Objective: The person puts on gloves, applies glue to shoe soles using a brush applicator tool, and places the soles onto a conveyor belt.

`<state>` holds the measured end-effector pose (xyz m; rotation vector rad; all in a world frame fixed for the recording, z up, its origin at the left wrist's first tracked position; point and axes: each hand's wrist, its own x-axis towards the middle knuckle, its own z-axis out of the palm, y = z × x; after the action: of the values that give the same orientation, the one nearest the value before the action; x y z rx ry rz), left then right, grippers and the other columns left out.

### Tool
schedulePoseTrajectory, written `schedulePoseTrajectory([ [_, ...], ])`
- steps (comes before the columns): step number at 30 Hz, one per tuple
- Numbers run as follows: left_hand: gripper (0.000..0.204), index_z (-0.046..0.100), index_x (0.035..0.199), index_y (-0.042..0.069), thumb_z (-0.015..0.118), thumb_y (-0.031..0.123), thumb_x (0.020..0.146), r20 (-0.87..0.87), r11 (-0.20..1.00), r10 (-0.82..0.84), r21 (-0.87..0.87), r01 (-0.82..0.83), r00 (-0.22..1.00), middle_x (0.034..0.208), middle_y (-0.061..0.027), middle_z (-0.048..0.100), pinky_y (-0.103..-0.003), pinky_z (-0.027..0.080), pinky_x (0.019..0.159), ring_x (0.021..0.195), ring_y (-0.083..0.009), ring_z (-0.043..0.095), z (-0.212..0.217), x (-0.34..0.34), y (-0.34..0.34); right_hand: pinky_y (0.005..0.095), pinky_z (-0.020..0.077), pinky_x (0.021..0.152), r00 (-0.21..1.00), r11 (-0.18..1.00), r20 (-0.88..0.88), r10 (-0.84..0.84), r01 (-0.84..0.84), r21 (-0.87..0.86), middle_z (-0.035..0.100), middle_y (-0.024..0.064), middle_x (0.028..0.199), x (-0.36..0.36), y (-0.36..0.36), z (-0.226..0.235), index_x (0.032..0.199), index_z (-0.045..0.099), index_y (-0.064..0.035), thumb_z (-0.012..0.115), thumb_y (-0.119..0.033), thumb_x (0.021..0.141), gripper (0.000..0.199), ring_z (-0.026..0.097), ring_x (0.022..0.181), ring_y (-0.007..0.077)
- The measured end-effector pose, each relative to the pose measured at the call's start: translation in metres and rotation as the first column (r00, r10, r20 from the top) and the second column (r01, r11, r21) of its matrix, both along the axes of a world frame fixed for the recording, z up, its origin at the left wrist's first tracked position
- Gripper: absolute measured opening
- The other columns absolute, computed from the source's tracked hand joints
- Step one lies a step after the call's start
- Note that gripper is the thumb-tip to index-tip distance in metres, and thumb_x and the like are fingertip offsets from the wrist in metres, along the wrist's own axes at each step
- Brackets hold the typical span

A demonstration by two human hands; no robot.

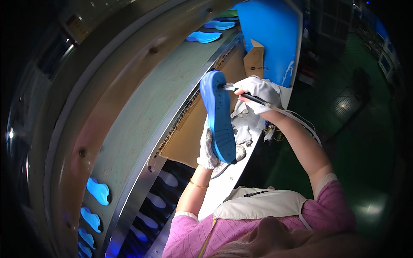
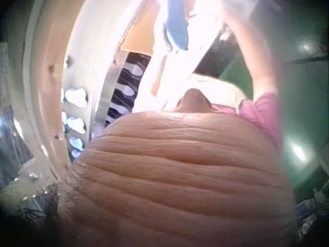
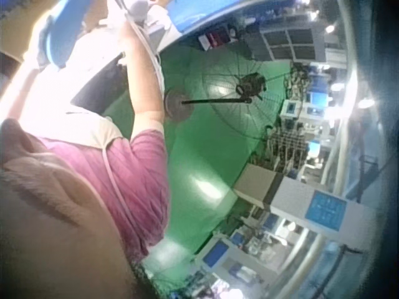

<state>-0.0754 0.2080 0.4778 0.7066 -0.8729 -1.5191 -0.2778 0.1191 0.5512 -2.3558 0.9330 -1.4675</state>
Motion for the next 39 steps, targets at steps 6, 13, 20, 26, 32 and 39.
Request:
schedulePoseTrajectory([
  [6,0.08,0.044,0.13,-0.002,0.044,0.064,0.086,-0.028,1.0,-0.003,-0.005,0.003,1.0,0.115,-0.0215,0.059,-0.04,0.049,0.092,0.101,-0.0313,0.061,-0.001,0.008,-0.04,0.0337,0.0502,0.07,0.969,0.976,-0.136,0.207,-0.194,0.099,0.062,0.0114,0.086,-0.044,0.021,-0.014,0.084,0.064,-0.0069,0.069,-0.004,0.072,0.014,0.063,0.08,0.0299],
  [13,0.062,0.043,0.132,0.006,0.035,0.054,0.094,-0.191,0.954,0.297,0.021,-0.299,0.936,0.122,-0.0139,0.057,-0.047,0.045,0.095,0.112,-0.0312,0.055,0.107,0.041,-0.184,0.0278,0.0507,0.076,0.943,0.961,0.296,0.155,-0.213,0.177,0.065,0.0099,0.095,-0.051,0.039,-0.034,0.086,0.062,-0.002,0.07,0.01,0.07,0.021,0.063,0.085,0.0179],
  [20,0.057,0.03,0.139,-0.002,0.046,0.032,0.096,0.143,0.9,0.415,0.079,-0.429,0.898,0.141,-0.0215,0.038,-0.04,0.045,0.098,0.115,-0.0325,0.052,0.07,0.045,-0.172,0.0287,0.0496,0.077,0.927,0.906,0.357,0.114,-0.244,0.346,0.065,0.0086,0.091,-0.055,0.044,-0.06,0.086,0.064,-0.0031,0.071,0.009,0.071,0.02,0.063,0.085,0.0186],
  [26,0.059,0.044,0.134,0.003,0.063,0.015,0.079,0.517,0.563,0.741,-0.826,-0.023,-0.429,0.124,-0.0179,0.052,-0.043,0.041,0.098,0.11,-0.0331,0.053,0.101,0.107,0.014,0.0265,0.0489,0.078,0.882,0.801,0.415,0.222,-0.408,0.438,0.065,0.0057,0.093,-0.048,0.033,-0.08,0.088,0.06,-0.0034,0.064,0.012,0.074,0.021,0.06,0.085,0.013],
  [32,0.044,0.058,0.117,0.009,0.063,0.022,0.075,0.182,0.578,-0.193,-0.773,-0.262,-0.964,0.116,-0.0168,0.058,-0.046,0.039,0.098,0.11,-0.0356,0.053,0.12,0.233,0.195,0.0254,0.0453,0.085,0.58,0.453,0.791,0.193,-0.768,0.452,0.061,0.0078,0.105,-0.002,0.046,-0.116,0.102,0.056,-0.0029,0.059,0.01,0.081,0.025,0.058,0.091,0.0132],
  [39,0.021,0.067,0.096,0.006,0.069,0.019,0.079,0.414,0.423,0.358,-0.871,-0.249,-0.837,0.095,-0.0115,0.065,-0.045,0.034,0.1,0.093,-0.0301,0.058,0.111,0.274,0.279,0.0251,0.0455,0.084,0.488,0.177,0.873,0.02,-0.861,0.477,0.061,0.0053,0.101,0.05,0.059,-0.149,0.104,0.057,-0.0055,0.062,0.002,0.084,0.022,0.058,0.092,0.0137],
])
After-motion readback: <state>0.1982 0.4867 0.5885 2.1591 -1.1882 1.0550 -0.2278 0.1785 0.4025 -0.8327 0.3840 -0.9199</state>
